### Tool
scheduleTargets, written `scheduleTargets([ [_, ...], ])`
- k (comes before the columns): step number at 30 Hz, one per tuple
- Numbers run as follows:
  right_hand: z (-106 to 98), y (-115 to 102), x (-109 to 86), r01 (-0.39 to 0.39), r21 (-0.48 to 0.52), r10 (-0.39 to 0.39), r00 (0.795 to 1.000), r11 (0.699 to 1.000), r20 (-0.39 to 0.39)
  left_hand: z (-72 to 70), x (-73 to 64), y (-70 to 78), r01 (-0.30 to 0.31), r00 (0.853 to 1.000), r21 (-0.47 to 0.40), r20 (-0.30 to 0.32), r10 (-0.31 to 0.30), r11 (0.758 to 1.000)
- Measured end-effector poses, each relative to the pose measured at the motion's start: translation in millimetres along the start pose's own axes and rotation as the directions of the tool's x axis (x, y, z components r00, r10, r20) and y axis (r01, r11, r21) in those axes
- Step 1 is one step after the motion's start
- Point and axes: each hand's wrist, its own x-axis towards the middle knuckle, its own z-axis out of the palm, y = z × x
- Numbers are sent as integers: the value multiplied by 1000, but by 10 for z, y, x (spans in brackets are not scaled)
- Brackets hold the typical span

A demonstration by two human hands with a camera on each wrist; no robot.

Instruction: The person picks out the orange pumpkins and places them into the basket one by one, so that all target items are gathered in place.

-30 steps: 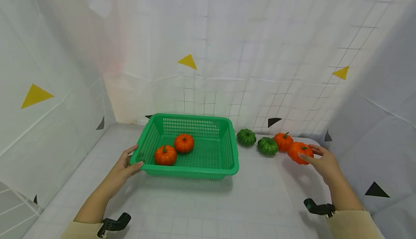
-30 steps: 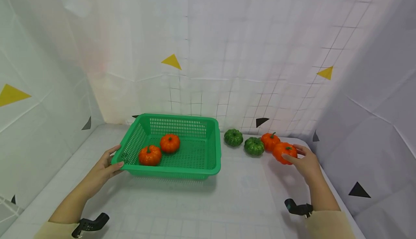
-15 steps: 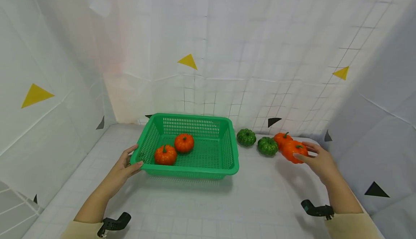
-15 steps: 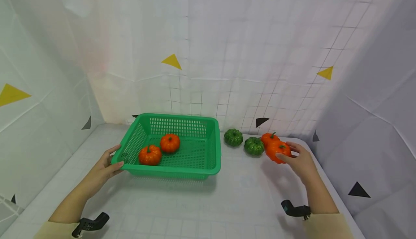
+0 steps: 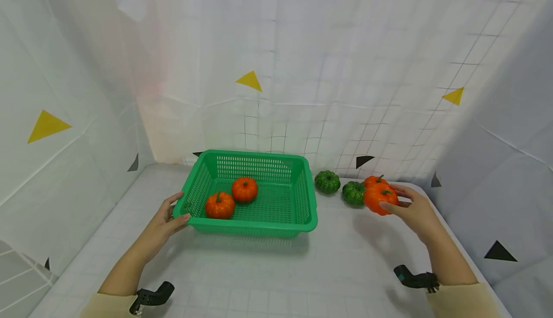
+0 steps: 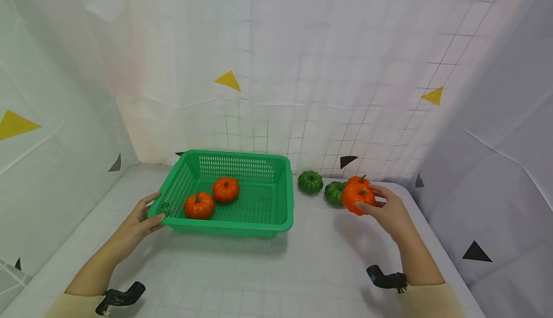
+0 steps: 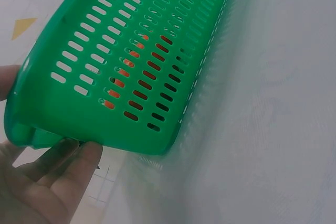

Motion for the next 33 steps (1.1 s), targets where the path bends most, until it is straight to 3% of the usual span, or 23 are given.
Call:
scheduleTargets([
  [18,136,-486,-50,98,13,-99,993,995,68,3,2,-6,2,1000,19,-10,-2,1000],
  [33,396,-862,-17,149,46,-154,982,988,110,-2,-4,-3,-2,1000,3,0,2,1000],
])
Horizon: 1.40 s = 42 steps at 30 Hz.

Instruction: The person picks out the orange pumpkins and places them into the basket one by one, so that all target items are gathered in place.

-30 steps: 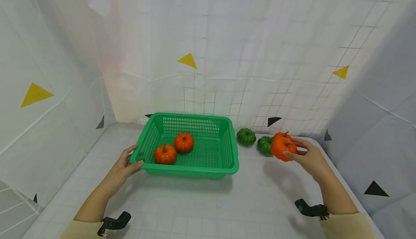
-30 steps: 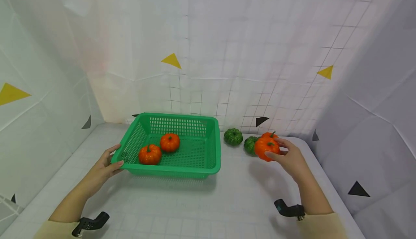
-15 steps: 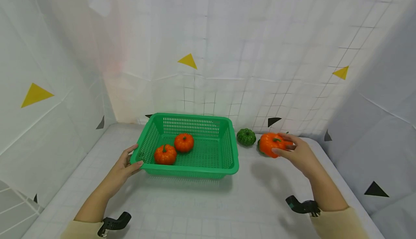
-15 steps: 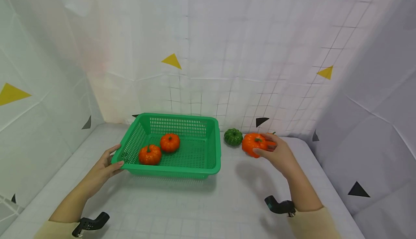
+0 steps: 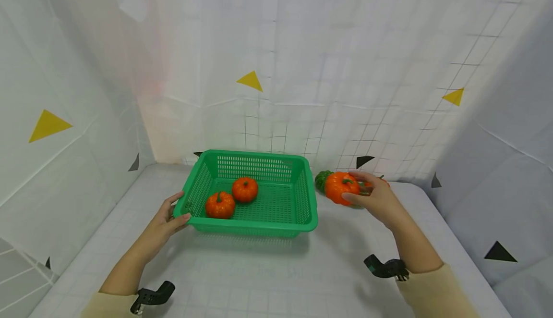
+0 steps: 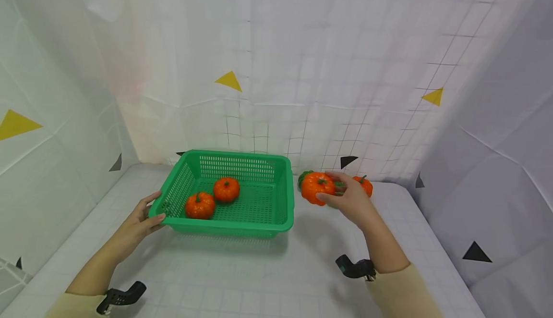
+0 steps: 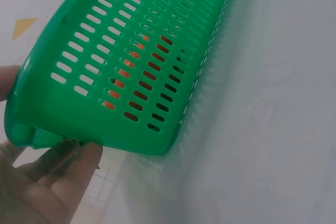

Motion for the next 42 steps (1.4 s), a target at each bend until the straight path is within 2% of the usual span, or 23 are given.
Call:
scheduleTargets([
  [8,123,-179,17,-33,50,31,998,998,46,-1,7,-16,-7,1000,-9,4,7,1000],
  [26,512,-284,193,60,56,-66,991,997,120,2,7,-11,3,1000,3,-2,-3,1000],
  [35,749,-327,267,82,100,-94,987,992,130,-4,-1,-6,7,1000,2,-3,-7,1000],
  [42,874,-373,308,82,89,-93,986,993,137,4,-1,-8,-1,1000,-11,3,1,1000],
])
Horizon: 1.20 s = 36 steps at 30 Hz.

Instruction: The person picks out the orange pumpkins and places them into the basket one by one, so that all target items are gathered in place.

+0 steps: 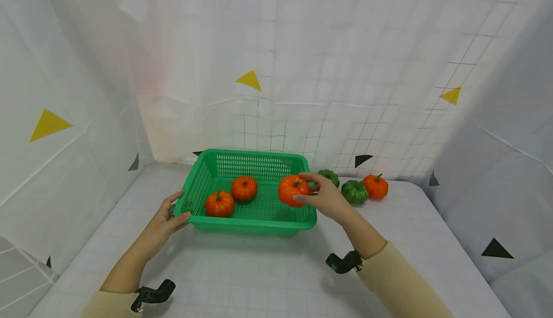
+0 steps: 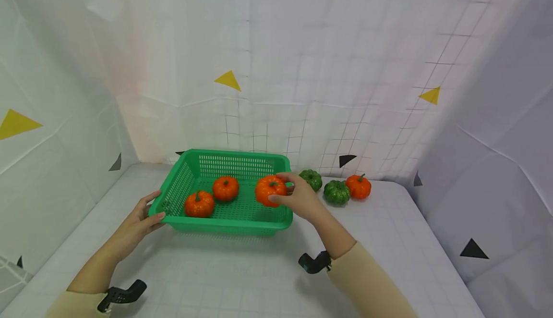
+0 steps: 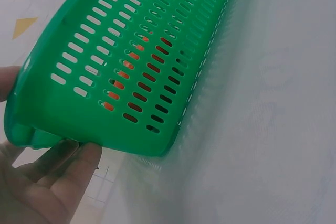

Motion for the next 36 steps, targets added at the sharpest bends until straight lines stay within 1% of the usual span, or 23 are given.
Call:
scheduleTargets([
  [6,104,-54,77,5,-9,-5,1000,1000,22,3,6,-5,3,1000,11,-5,-3,1000],
  [11,205,-92,165,1,-10,0,999,1000,54,0,6,-9,3,1000,1,-3,-3,1000],
  [20,371,-135,302,-8,-47,13,994,999,107,-6,5,-16,-4,1000,-6,4,4,1000],
  [28,485,-140,403,10,-124,9,989,992,150,-10,16,-28,-11,1000,-23,15,11,1000],
  [36,622,-98,510,28,-201,14,979,979,203,-16,15,-35,-10,1000,-20,10,10,1000],
])
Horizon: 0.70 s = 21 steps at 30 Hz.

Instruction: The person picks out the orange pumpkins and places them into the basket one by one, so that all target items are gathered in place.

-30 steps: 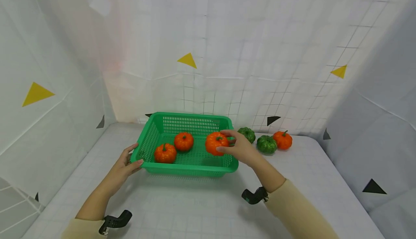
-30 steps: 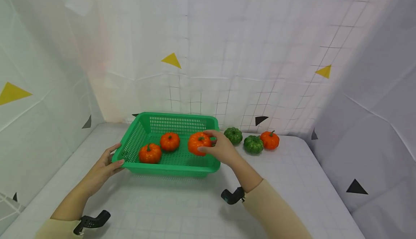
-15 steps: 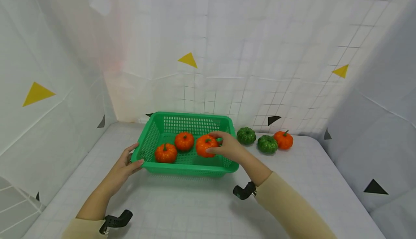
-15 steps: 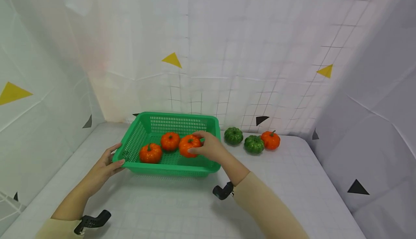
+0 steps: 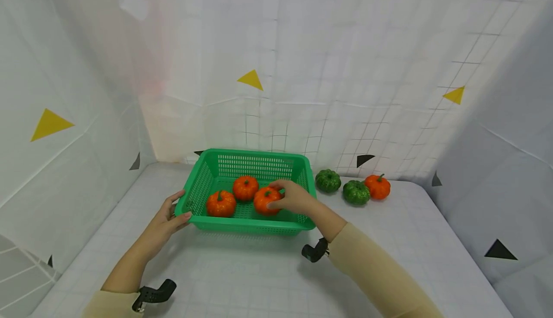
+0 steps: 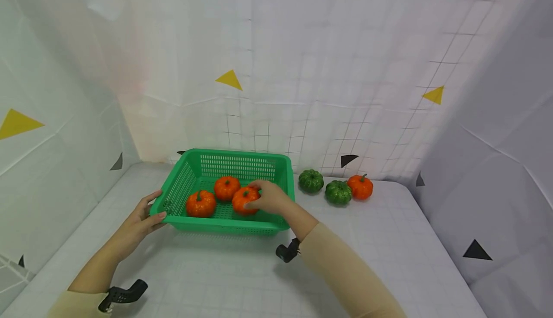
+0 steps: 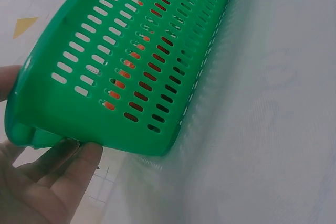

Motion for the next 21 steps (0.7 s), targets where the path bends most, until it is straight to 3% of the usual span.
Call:
scheduleTargets([
  [21,69,113,164,-27,-21,30,991,999,129,9,-11,24,7,1000,23,-7,-7,1000],
])
